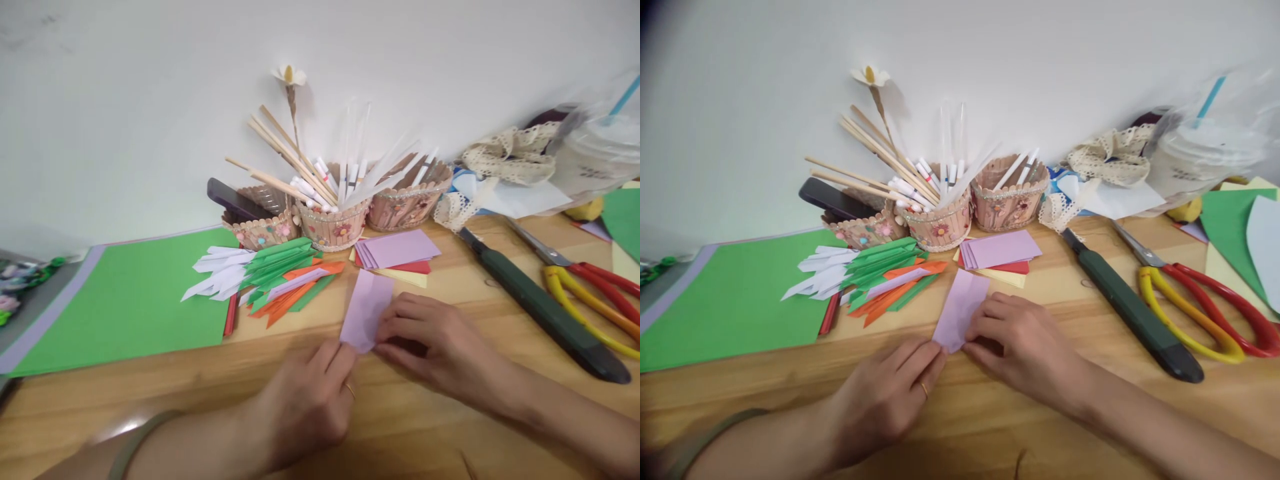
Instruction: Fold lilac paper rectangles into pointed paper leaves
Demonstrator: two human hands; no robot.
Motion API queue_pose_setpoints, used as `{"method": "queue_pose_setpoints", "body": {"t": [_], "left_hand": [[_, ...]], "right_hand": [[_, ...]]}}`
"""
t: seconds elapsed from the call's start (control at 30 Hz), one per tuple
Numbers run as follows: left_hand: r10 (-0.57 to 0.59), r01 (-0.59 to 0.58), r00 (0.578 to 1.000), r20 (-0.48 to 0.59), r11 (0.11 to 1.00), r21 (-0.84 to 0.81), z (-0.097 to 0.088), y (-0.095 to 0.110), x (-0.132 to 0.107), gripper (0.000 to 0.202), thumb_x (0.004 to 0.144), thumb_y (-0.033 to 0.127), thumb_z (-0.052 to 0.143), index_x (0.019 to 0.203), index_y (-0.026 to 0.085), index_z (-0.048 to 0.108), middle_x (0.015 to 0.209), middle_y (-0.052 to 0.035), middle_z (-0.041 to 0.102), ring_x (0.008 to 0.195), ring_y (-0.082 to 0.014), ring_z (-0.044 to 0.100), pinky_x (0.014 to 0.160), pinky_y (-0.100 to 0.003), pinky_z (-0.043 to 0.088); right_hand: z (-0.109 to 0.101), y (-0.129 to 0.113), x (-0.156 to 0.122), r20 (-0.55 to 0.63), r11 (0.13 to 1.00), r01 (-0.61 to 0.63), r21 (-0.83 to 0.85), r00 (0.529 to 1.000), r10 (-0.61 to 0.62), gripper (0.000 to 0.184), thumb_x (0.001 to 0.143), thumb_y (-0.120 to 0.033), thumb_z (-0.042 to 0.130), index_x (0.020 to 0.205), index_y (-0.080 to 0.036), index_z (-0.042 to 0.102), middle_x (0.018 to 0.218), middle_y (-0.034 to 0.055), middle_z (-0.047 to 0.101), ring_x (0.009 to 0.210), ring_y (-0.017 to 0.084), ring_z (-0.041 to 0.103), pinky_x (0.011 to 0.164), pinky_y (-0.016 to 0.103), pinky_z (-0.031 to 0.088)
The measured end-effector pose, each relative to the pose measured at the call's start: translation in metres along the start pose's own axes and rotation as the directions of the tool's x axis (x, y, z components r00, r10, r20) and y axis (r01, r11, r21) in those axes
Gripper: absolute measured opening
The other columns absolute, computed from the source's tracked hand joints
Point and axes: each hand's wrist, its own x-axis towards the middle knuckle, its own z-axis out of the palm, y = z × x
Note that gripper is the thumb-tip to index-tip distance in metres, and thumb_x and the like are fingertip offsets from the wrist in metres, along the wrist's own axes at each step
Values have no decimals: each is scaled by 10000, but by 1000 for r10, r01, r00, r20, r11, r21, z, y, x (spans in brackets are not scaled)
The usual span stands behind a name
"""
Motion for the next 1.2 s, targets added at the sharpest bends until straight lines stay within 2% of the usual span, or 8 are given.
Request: {"method": "queue_pose_setpoints", "body": {"t": [0.1,0.2,0.53,0.7,0.87,0.93,1.1,1.2], "left_hand": [[27,-27,1000,-6,999,37,0,2,-1,319,860,16,315,875,67,630,828,-135,644,682,-187,609,524,-275,515],[52,-52,998,-23,998,26,0,4,-1,306,853,23,328,869,65,631,833,-140,654,700,-193,611,535,-272,509],[-29,28,999,-15,998,-52,-1,3,2,329,873,20,294,879,62,621,789,-115,635,644,-184,606,475,-263,514],[-41,38,998,-53,998,-44,-1,2,3,320,885,21,292,897,59,610,745,-98,617,595,-172,579,473,-275,514],[-29,29,999,24,999,-22,-1,1,5,297,924,66,314,1067,32,572,717,-57,561,628,-174,567,436,-251,469],[-28,29,999,41,999,-26,1,1,5,264,932,79,352,1072,37,572,708,-40,539,628,-174,556,425,-250,455],[-43,46,997,61,997,-63,4,-1,5,226,936,82,382,1018,53,591,723,-39,523,654,-184,546,440,-260,460],[-14,20,995,98,998,-66,4,-2,4,241,940,79,358,998,57,590,746,-51,530,674,-182,544,466,-263,474]], "right_hand": [[3,-3,2,12,992,-124,9,992,124,119,828,-140,544,754,-187,625,757,32,620,712,156,545,642,278,419],[6,-6,3,7,981,-190,-31,982,191,105,785,-132,565,703,-187,601,708,20,594,660,153,523,608,272,393],[9,-10,3,-4,952,-292,-96,956,293,141,790,-164,556,651,-190,566,624,-2,543,598,151,478,578,273,341],[11,-9,5,-12,950,-298,-90,954,299,147,785,-168,565,640,-189,553,622,-4,543,596,148,473,582,272,337],[11,-9,5,-17,954,-288,-80,958,287,152,779,-163,578,634,-192,548,614,-9,537,577,140,464,566,265,329],[10,-10,3,-13,955,-283,-84,959,283,144,774,-155,581,641,-192,541,619,-10,538,579,141,463,566,267,328],[11,-9,-1,-40,966,-248,-72,969,246,43,797,-149,572,802,-185,549,687,-2,551,631,154,484,580,273,346],[12,-6,-3,-29,984,-167,-65,986,165,82,849,-138,509,867,-185,574,773,23,561,683,157,502,610,280,366]]}}
